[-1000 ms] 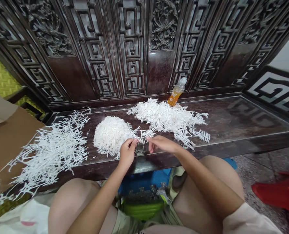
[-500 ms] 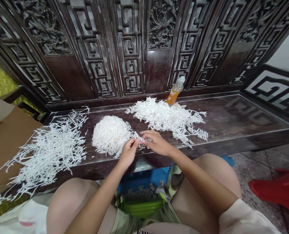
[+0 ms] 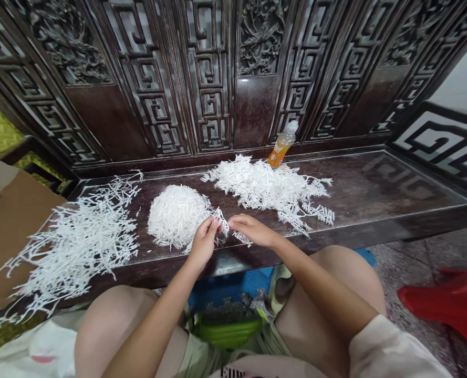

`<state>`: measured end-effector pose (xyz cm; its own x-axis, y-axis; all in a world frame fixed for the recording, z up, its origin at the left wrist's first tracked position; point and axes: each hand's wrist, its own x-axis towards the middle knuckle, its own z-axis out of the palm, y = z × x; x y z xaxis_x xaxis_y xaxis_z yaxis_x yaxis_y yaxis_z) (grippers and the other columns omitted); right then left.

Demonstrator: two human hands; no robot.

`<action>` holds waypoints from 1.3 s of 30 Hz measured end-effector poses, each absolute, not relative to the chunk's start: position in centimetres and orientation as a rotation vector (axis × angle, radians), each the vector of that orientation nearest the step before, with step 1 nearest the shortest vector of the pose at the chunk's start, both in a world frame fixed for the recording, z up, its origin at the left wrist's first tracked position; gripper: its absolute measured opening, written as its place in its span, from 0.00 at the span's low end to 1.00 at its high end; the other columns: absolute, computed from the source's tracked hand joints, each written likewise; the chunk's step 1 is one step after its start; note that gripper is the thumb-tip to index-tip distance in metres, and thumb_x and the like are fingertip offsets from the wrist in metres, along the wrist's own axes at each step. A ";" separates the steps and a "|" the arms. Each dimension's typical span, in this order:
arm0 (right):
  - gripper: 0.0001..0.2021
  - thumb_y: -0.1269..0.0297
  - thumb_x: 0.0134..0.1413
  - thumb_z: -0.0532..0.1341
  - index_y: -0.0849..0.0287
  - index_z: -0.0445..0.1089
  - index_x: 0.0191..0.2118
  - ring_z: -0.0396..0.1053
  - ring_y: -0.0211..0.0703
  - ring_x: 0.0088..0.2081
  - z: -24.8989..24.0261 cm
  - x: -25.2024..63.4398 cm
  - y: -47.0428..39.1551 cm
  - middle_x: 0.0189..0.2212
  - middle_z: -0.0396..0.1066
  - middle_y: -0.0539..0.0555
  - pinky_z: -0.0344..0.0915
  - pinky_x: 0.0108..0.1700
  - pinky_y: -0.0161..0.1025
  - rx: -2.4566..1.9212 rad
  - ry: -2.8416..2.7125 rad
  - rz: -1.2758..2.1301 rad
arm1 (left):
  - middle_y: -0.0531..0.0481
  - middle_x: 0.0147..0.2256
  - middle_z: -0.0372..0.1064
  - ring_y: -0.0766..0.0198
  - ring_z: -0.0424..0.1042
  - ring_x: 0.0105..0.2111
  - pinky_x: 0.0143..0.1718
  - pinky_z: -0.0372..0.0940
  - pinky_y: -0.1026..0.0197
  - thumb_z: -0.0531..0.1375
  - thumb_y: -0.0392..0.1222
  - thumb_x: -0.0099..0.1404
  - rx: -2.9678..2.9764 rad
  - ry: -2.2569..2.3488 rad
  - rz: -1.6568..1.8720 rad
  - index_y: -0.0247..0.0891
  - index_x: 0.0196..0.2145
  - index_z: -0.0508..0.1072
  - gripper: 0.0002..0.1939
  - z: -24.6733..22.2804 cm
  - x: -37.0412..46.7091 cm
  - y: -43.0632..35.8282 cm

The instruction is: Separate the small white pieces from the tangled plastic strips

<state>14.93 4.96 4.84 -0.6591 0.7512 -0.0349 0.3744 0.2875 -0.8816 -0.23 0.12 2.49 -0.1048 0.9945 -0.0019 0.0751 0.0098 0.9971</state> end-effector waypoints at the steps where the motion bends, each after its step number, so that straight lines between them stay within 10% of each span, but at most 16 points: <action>1: 0.19 0.53 0.54 0.46 0.60 0.67 0.29 0.60 0.38 0.35 4.8 14.9 5.0 0.29 0.65 0.51 0.53 0.40 0.36 -1.003 -2.237 1.252 | 0.55 0.23 0.57 0.69 0.58 0.26 0.31 0.53 0.67 0.49 0.52 0.58 1.185 1.347 1.256 0.37 0.23 0.62 0.16 2.5 -0.2 0.1; 11: 0.17 0.57 0.57 0.45 0.58 0.67 0.30 0.55 0.39 0.34 4.7 14.7 3.7 0.28 0.64 0.53 0.47 0.37 0.38 -1.173 -2.513 0.404 | 0.54 0.24 0.60 0.69 0.61 0.27 0.32 0.57 0.65 0.56 0.53 0.51 0.893 1.200 1.138 0.36 0.27 0.66 0.16 1.7 0.0 0.2; 39: 0.19 0.62 0.56 0.46 0.61 0.59 0.17 0.56 0.36 0.28 5.2 13.4 3.0 0.20 0.63 0.50 0.44 0.33 0.37 -1.291 -2.393 0.330 | 0.57 0.17 0.49 0.71 0.52 0.21 0.24 0.49 0.67 0.49 0.37 0.50 0.919 1.451 1.315 0.37 0.17 0.55 0.07 2.5 0.9 0.5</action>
<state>13.40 2.97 5.16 -0.4933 0.8379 0.2335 0.7434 0.5455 -0.3871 0.88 0.53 2.52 -0.2767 0.9485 -0.1541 -0.0601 0.1430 0.9879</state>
